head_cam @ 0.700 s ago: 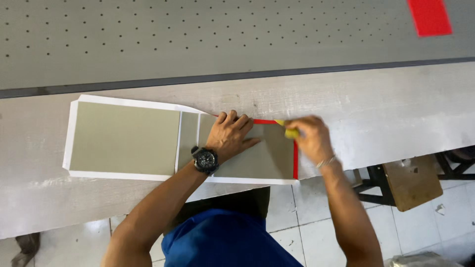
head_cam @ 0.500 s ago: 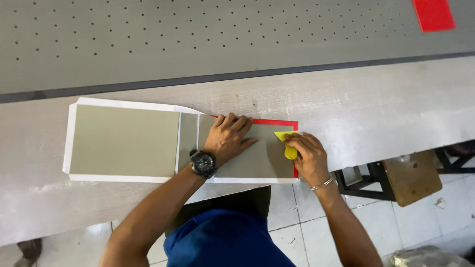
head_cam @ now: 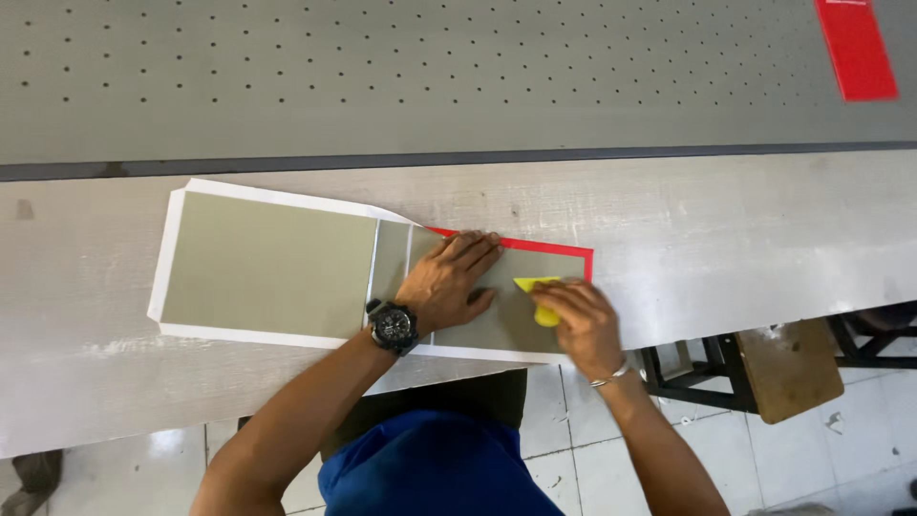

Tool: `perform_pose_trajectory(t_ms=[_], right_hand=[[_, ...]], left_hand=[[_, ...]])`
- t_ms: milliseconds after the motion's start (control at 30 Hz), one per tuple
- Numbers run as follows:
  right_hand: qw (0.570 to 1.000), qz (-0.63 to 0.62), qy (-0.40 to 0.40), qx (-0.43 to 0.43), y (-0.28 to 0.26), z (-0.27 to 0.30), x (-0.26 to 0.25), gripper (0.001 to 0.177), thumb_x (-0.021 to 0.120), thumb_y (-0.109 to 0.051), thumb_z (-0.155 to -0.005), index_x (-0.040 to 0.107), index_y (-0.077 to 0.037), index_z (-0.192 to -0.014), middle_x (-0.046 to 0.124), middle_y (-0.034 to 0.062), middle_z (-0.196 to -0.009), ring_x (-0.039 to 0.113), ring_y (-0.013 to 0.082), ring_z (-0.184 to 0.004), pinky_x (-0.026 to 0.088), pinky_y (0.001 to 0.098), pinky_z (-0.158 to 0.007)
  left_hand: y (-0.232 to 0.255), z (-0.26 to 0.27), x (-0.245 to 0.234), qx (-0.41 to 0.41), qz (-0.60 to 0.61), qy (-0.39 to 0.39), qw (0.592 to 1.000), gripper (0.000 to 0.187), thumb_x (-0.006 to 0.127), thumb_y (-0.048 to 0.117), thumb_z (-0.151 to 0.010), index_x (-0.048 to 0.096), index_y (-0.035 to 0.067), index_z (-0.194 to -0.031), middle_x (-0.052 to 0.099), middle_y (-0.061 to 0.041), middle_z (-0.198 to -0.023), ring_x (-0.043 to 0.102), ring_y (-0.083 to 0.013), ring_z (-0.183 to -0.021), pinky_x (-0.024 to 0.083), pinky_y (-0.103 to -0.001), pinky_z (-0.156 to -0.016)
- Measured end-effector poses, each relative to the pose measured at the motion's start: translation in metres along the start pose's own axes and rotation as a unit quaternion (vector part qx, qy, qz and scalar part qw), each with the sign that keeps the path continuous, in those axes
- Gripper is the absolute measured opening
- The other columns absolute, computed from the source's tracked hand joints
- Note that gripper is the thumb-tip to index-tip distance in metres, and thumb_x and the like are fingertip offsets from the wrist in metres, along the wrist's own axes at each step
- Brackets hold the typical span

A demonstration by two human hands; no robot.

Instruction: The person applies strips of adhesive tape to the edges of cardboard panels and uses a yellow scraper to press the tape down. They repeat this across multiple panels on a workbench.

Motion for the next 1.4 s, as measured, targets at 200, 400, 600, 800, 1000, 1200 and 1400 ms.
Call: perform_pose_trajectory(t_ms=[200,400,600,800,1000,1200,1400], right_hand=[[0.947,0.156,0.103,0.262,0.063,-0.021,-0.046,0.012,0.076,-0.009,-0.105,0.081,-0.006,-0.116,0.082,0.0153,-0.1,0.079,0.0389,-0.096,0.062,0.0494,-0.084],[0.92,0.227,-0.015,0.319,-0.074,-0.091,0.061,0.029,0.074,-0.005,-0.095,0.083,-0.015,-0.121,0.08,0.0181,-0.118,0.075,0.0412,-0.12,0.057,0.056,-0.099],[0.961,0.047,0.106,0.252,-0.081,-0.093,0.059,0.008,0.077,-0.012,-0.101,0.076,-0.005,-0.105,0.077,0.0173,-0.089,0.076,0.0426,-0.085,0.061,0.051,-0.072],[0.883,-0.153,0.133,0.425,-0.049,-0.029,0.042,0.035,0.068,-0.047,-0.111,0.072,-0.013,-0.109,0.078,0.0142,-0.081,0.08,0.0342,-0.081,0.059,0.0438,-0.067],[0.913,-0.096,0.157,0.365,0.024,-0.018,0.04,0.036,0.074,-0.037,-0.114,0.074,-0.001,-0.117,0.077,0.0242,-0.101,0.078,0.042,-0.098,0.059,0.0487,-0.073],[0.936,-0.162,0.088,0.3,0.07,-0.075,-0.02,0.024,0.074,-0.017,-0.114,0.078,-0.007,-0.135,0.079,0.0143,-0.122,0.078,0.0321,-0.104,0.063,0.0385,-0.08],[0.989,-0.082,-0.074,0.096,-0.027,-0.141,0.001,0.019,0.08,-0.005,-0.095,0.085,-0.015,-0.11,0.084,0.0098,-0.107,0.076,0.0399,-0.108,0.059,0.0524,-0.096]], left_hand=[[-0.004,0.006,-0.001,-0.008,0.01,-0.022,1.0,0.063,0.069,0.046,-0.095,0.068,0.009,-0.147,0.071,-0.013,-0.144,0.058,-0.0312,-0.142,0.043,-0.044,-0.12],[-0.012,0.013,-0.004,0.005,-0.021,0.013,1.0,0.059,0.072,0.048,-0.087,0.071,0.011,-0.133,0.074,-0.01,-0.131,0.062,-0.0282,-0.137,0.047,-0.043,-0.118],[-0.034,0.024,-0.014,-0.012,-0.009,-0.042,0.999,0.064,0.077,0.047,-0.088,0.067,0.012,-0.14,0.072,-0.009,-0.137,0.06,-0.0293,-0.142,0.049,-0.045,-0.116],[-0.113,0.055,-0.091,-0.027,-0.117,-0.079,0.99,0.099,0.073,0.079,-0.082,0.061,0.016,-0.157,0.061,-0.011,-0.157,0.047,-0.039,-0.153,0.033,-0.057,-0.129],[-0.106,0.079,-0.091,-0.063,-0.034,-0.025,0.997,0.079,0.084,0.063,-0.084,0.07,0.012,-0.143,0.063,-0.007,-0.129,0.06,-0.0322,-0.13,0.045,-0.05,-0.115],[-0.056,0.032,-0.042,-0.076,-0.012,0.012,0.997,0.08,0.08,0.066,-0.085,0.066,0.014,-0.144,0.056,-0.005,-0.121,0.056,-0.0279,-0.121,0.043,-0.047,-0.111],[-0.059,0.039,-0.055,-0.073,-0.046,0.008,0.996,0.068,0.076,0.07,-0.086,0.07,0.022,-0.135,0.055,0.001,-0.115,0.054,-0.0249,-0.112,0.045,-0.044,-0.1]])
Point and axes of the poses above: each hand's wrist, its own z-axis away from the middle knuckle, its own x-axis out of the palm, y = z × x, the point moved 2 cm from there along -z, towards the middle knuckle
